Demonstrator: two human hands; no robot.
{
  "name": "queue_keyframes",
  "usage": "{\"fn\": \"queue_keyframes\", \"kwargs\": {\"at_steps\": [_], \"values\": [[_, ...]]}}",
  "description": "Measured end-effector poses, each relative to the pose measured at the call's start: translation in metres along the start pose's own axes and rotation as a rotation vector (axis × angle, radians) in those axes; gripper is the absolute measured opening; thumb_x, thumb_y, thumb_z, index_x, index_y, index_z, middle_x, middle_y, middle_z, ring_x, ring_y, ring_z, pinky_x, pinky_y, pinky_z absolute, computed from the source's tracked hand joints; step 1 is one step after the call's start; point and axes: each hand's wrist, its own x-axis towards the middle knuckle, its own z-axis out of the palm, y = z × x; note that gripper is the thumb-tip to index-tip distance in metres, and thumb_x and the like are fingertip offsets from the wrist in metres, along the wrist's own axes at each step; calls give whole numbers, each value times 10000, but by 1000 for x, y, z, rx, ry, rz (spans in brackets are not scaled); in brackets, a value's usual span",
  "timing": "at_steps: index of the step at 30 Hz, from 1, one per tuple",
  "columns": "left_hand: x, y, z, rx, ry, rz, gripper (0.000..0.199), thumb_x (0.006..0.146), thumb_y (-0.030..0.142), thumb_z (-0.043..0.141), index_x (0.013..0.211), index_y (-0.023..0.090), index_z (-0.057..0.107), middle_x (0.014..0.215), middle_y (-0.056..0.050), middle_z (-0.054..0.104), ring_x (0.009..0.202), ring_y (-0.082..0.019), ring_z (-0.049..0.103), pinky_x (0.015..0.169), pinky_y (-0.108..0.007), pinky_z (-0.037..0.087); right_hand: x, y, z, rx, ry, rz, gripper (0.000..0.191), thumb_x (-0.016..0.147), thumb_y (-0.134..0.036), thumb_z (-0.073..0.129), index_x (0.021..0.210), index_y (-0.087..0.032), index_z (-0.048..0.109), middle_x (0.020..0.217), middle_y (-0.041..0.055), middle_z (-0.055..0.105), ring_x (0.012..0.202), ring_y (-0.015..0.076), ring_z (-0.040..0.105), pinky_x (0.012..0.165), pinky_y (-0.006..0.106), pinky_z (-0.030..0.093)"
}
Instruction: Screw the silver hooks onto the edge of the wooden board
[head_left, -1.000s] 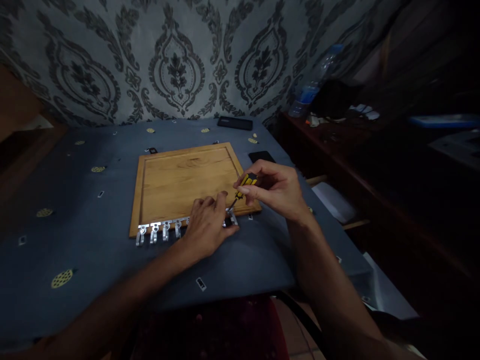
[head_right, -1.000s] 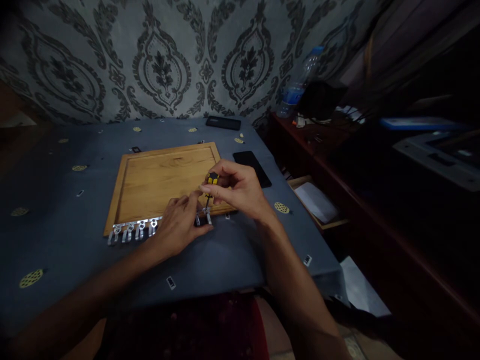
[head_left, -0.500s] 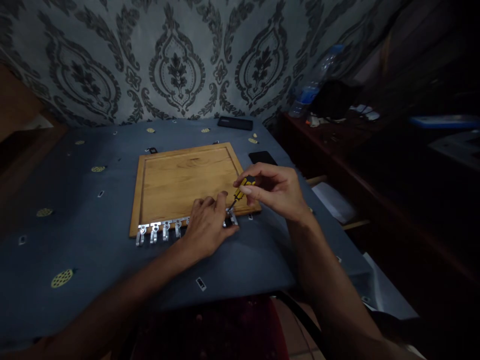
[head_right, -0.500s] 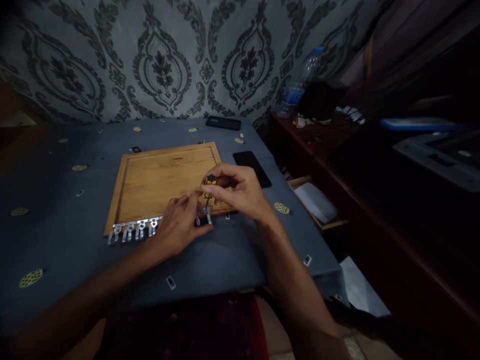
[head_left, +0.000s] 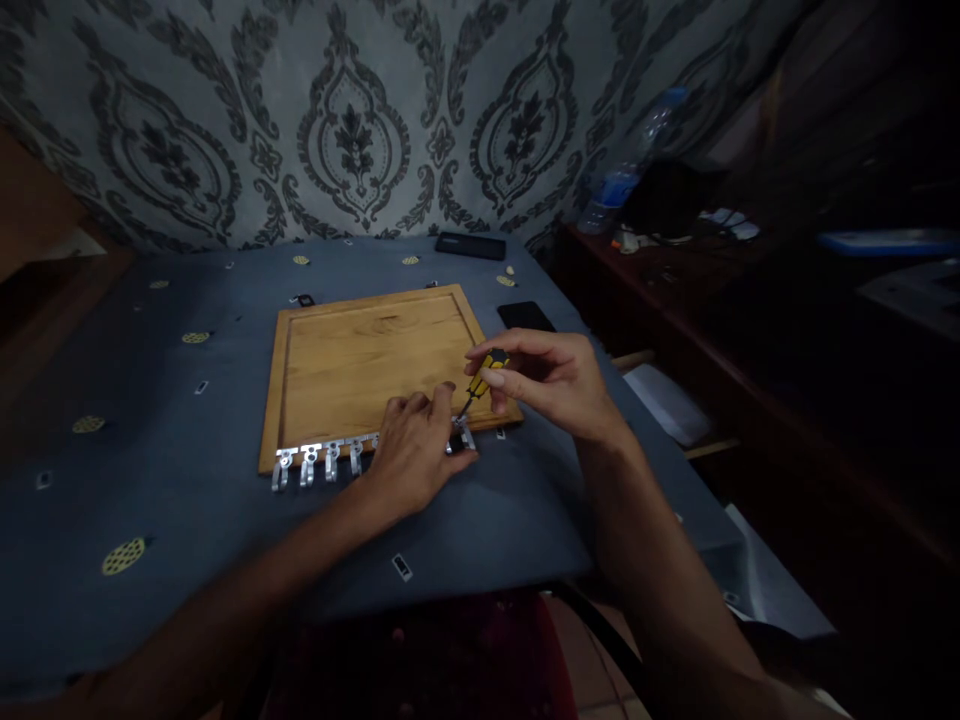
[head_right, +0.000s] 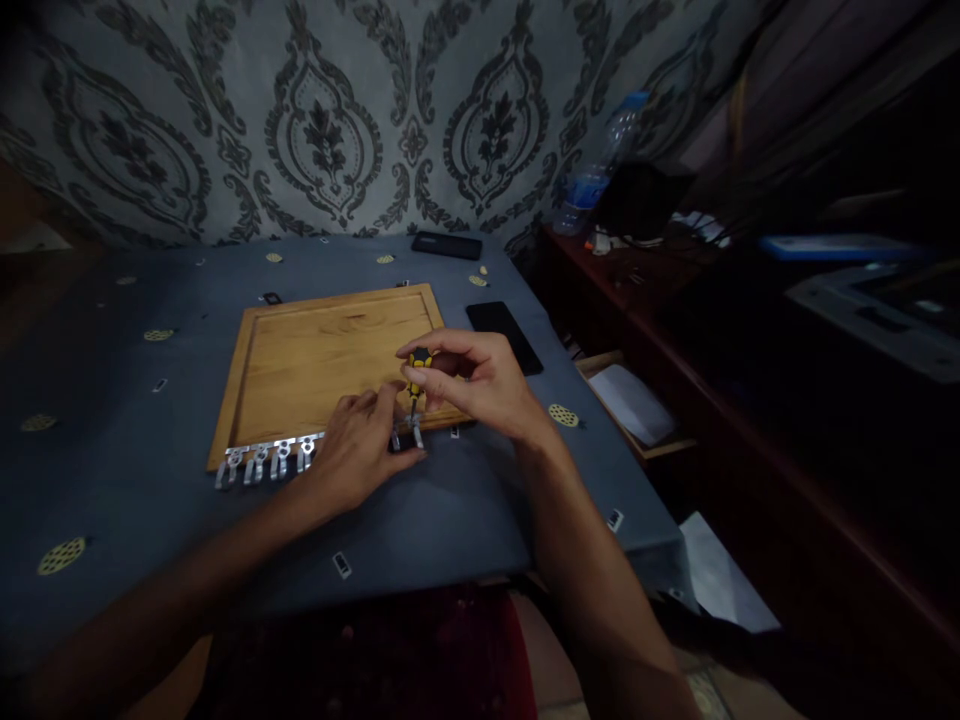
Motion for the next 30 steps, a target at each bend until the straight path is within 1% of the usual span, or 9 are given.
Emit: {"fn": "queue_keyframes", "kwargs": {"at_steps": [4,8,10,13,15,20,25,27,30], "values": [[0,0,-1,-6,-5,-11,669,851,373,745,1350,161,352,1126,-100,705,1130,-324,607,949,-451,410,1,0,1,3,19,-13,297,715,-394,869,799,-159,707,676,-5,695,436,75,593,395,181,490],[0,0,0,-4,-10,-8,668,854,376,743,1349,160,350,1127,-102,705,1126,-325,607,947,-457,413,2,-1,1,25,14,-3,296,698,-377,883,779,-165,694,710,-2,713,446,69,592,399,176,493],[0,0,-1,0,-7,-7,655,853,377,743,1339,160,360,1131,-107,703,1131,-329,604,945,-459,414,1,0,1,30,13,-6,303,698,-376,884,829,-165,711,727,1,719,459,76,606,423,186,507],[0,0,-1,5,-12,-6,675,846,379,753,1342,148,358,1150,-115,702,1148,-335,598,954,-460,411,0,1,0,-6,-2,0,312,777,-391,826,974,-162,747,743,14,725,477,82,622,471,206,523],[1,1,-1,8,-19,-10,681,844,382,757,1342,145,358,1143,-110,705,1143,-336,600,955,-459,410,-1,2,-1,-22,-12,0,296,817,-393,790,1001,-163,758,737,15,720,471,79,616,484,212,523],[0,1,-1,1,-7,-10,658,849,385,748,1335,150,373,1115,-99,704,1126,-328,605,939,-450,416,0,2,0,3,10,-17,272,730,-386,858,822,-168,723,732,3,703,477,77,590,418,193,500],[-1,0,0,1,15,0,648,853,381,739,1338,152,375,1115,-102,701,1134,-322,603,951,-446,411,2,0,0,28,1,28,310,702,-374,880,792,-174,662,783,8,731,456,63,573,391,183,472],[-1,-1,1,1,19,4,644,858,385,732,1340,156,372,1121,-101,700,1129,-321,606,950,-444,413,1,-1,0,25,-6,26,332,689,-390,887,821,-172,673,779,8,729,470,73,593,411,190,490],[-1,-1,2,12,19,3,660,852,394,738,1343,158,366,1122,-98,700,1117,-321,611,947,-443,415,1,-1,-2,-14,-27,21,343,765,-439,825,945,-163,729,759,15,723,471,80,610,454,206,503]]}}
